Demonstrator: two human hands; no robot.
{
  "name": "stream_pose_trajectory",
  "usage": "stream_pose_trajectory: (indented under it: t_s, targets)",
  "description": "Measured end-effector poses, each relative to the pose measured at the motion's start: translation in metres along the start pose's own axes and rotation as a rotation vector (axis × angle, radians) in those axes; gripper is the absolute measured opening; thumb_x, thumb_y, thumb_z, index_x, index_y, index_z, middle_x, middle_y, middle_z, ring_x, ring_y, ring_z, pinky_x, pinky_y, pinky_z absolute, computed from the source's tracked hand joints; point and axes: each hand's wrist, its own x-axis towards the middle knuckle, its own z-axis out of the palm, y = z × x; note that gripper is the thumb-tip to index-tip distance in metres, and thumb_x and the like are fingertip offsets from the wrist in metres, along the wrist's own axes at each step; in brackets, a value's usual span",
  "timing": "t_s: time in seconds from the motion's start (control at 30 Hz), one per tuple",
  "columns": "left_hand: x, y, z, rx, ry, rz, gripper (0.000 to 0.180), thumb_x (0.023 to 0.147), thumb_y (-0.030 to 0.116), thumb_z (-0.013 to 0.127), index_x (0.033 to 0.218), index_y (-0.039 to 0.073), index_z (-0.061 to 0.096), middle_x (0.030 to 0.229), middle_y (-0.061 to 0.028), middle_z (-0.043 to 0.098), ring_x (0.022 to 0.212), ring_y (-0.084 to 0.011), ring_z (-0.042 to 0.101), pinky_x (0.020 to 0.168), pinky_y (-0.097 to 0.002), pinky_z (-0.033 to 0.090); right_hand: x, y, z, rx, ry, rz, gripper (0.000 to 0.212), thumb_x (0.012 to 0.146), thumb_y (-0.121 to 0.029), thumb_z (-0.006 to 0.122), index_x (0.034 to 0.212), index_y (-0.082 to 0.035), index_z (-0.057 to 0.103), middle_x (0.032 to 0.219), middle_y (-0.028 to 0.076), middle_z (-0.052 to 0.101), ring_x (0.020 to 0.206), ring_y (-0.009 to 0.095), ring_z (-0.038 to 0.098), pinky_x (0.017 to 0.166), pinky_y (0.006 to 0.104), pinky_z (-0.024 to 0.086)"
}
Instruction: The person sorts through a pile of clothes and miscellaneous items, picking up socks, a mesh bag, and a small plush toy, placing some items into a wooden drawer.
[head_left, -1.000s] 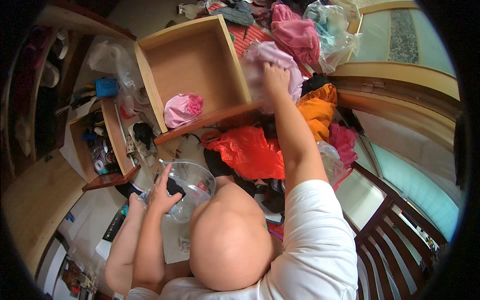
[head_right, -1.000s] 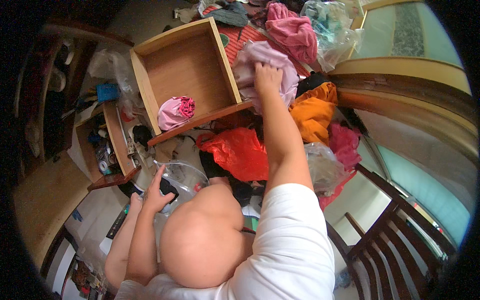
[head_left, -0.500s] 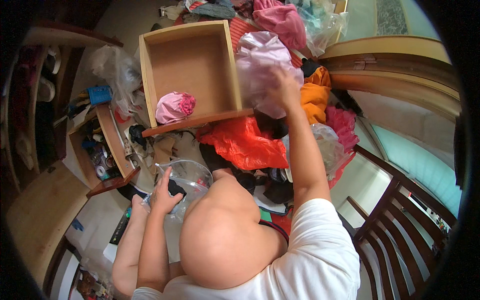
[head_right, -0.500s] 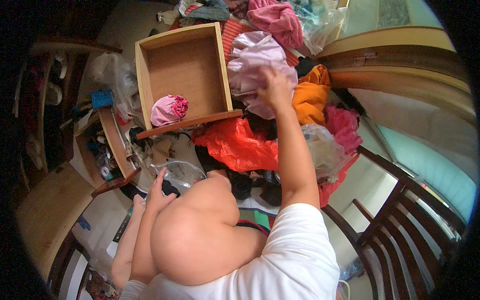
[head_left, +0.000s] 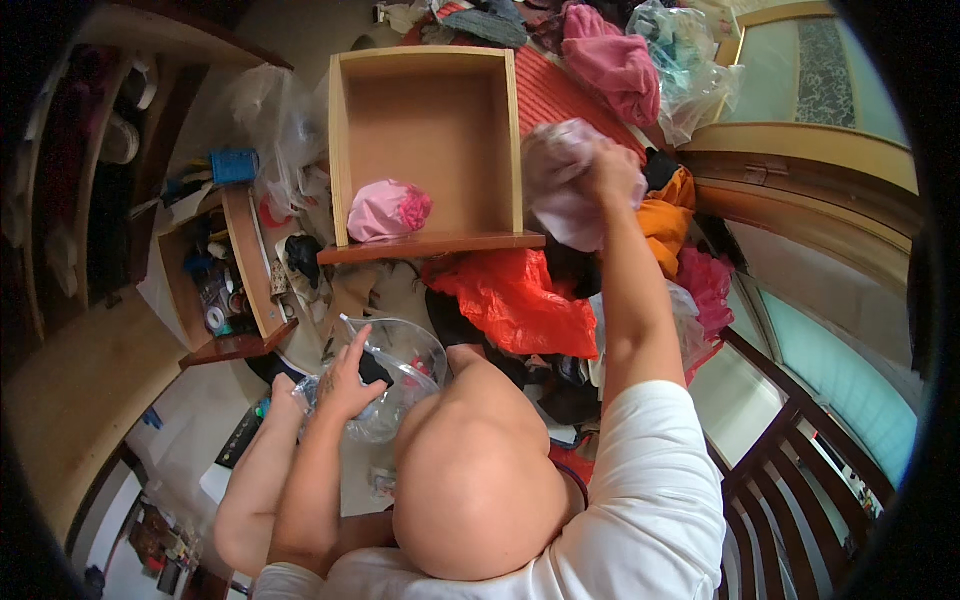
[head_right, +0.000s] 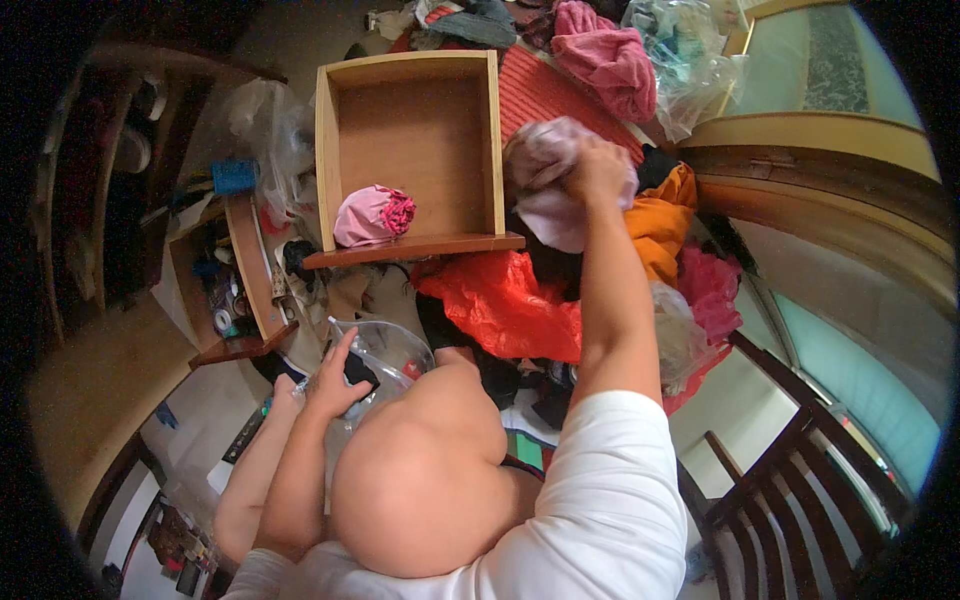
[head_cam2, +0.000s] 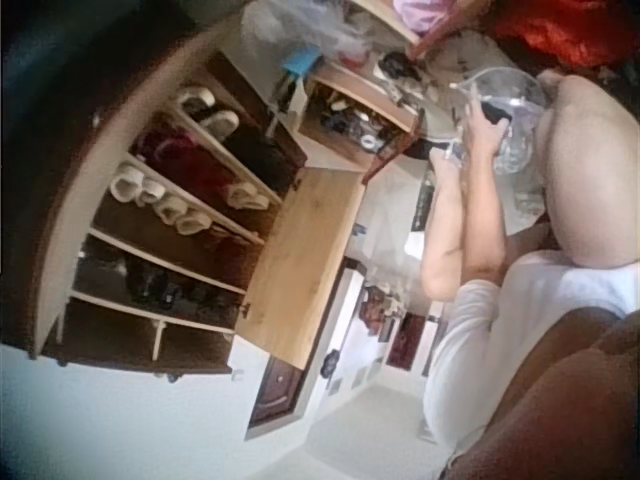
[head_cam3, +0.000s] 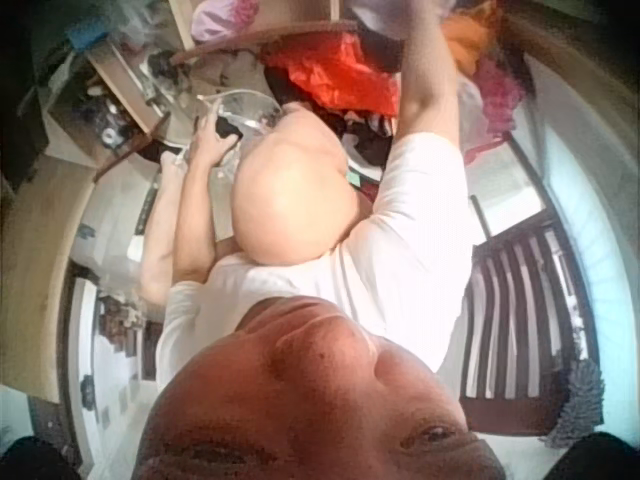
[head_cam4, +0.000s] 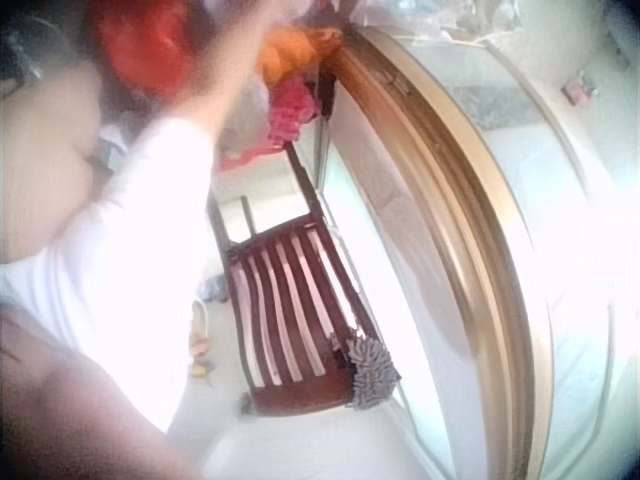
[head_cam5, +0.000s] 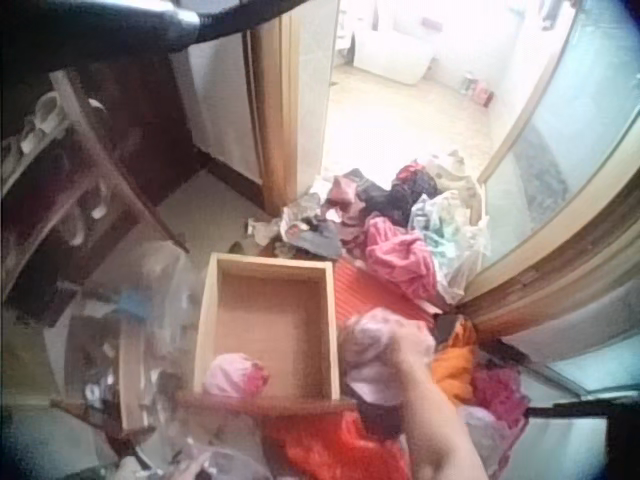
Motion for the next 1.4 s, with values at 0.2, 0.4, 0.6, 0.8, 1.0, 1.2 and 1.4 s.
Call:
stream_pose_trajectory:
  t_s: [0.2,0.4,0.6,0.8,1.0,1.2,1.4]
  targets:
    - [-0.004,-0.005,-0.004,-0.07,-0.015,0.071,0.089,0.06,0.019,0.069,0.138,0.026,0.028,0.118,-0.0159,0.051,0.106,-0.0351,0.051,0.088,-0.04,0.043,0.012,0.1,-0.041,1.049,0.637,0.13,0.039,0.071,-0.025,0.074,0.099,-0.002,0.059,0.097,0.012,0.063,0.084,0.024,0.061,0.072,0.0336,0.049]
    - [-0.016,0.003,-0.003,-0.105,0.09,0.055,0.091,0.059,0.018,0.068,0.139,0.026,0.026,0.128,-0.0163,0.046,0.115,-0.0344,0.047,0.095,-0.0387,0.039,-0.032,0.093,-0.109,1.995,0.357,0.198,0.039,0.072,-0.025,0.073,0.1,-0.002,0.059,0.098,0.012,0.063,0.084,0.024,0.061,0.072,0.0336,0.049]
    - [-0.034,0.028,-0.036,-0.232,0.26,0.07,0.086,0.065,0.015,0.07,0.14,0.021,0.028,0.133,-0.0146,0.045,0.121,-0.027,0.044,0.098,-0.0341,0.036,-0.129,0.034,-0.153,2.162,0.072,0.258,0.038,0.072,-0.025,0.072,0.1,-0.002,0.059,0.099,0.012,0.063,0.085,0.024,0.061,0.072,0.0335,0.049]
    - [-0.099,0.093,-0.127,-0.591,0.595,0.419,0.078,0.064,0.007,0.06,0.137,0.011,0.034,0.102,-0.0082,0.056,0.086,-0.0162,0.055,0.081,-0.0269,0.044,-0.195,-0.009,-0.171,2.221,-0.13,0.194,0.038,0.073,-0.024,0.071,0.1,-0.002,0.059,0.099,0.012,0.063,0.085,0.024,0.061,0.072,0.0335,0.049]
    - [-0.221,0.211,-0.147,-0.966,0.074,0.704,0.099,0.056,0.014,0.071,0.14,0.002,0.021,0.097,-0.0062,0.055,0.078,-0.0123,0.056,0.079,-0.0229,0.044,-0.243,-0.017,-0.192,2.184,-0.235,0.103,0.037,0.074,-0.024,0.07,0.101,-0.002,0.059,0.1,0.012,0.063,0.086,0.024,0.061,0.073,0.0334,0.049]
    - [-0.199,0.271,-0.046,-0.639,-0.243,0.514,0.097,0.055,0.007,0.074,0.137,-0.003,0.022,0.116,-0.0104,0.049,0.107,-0.0187,0.047,0.09,-0.0265,0.038,-0.286,0.002,-0.209,2.106,-0.164,0.094,0.037,0.074,-0.024,0.07,0.101,-0.002,0.059,0.1,0.012,0.063,0.086,0.024,0.061,0.073,0.0334,0.049]
    - [-0.203,0.275,0.007,-0.662,-0.452,0.443,0.076,0.059,-0.001,0.07,0.128,-0.007,0.037,0.119,-0.0141,0.05,0.106,-0.0206,0.05,0.091,-0.0297,0.04,-0.334,0.012,-0.216,2.047,-0.161,0.099,0.036,0.075,-0.023,0.069,0.102,-0.001,0.058,0.101,0.012,0.062,0.086,0.023,0.061,0.073,0.0333,0.049]
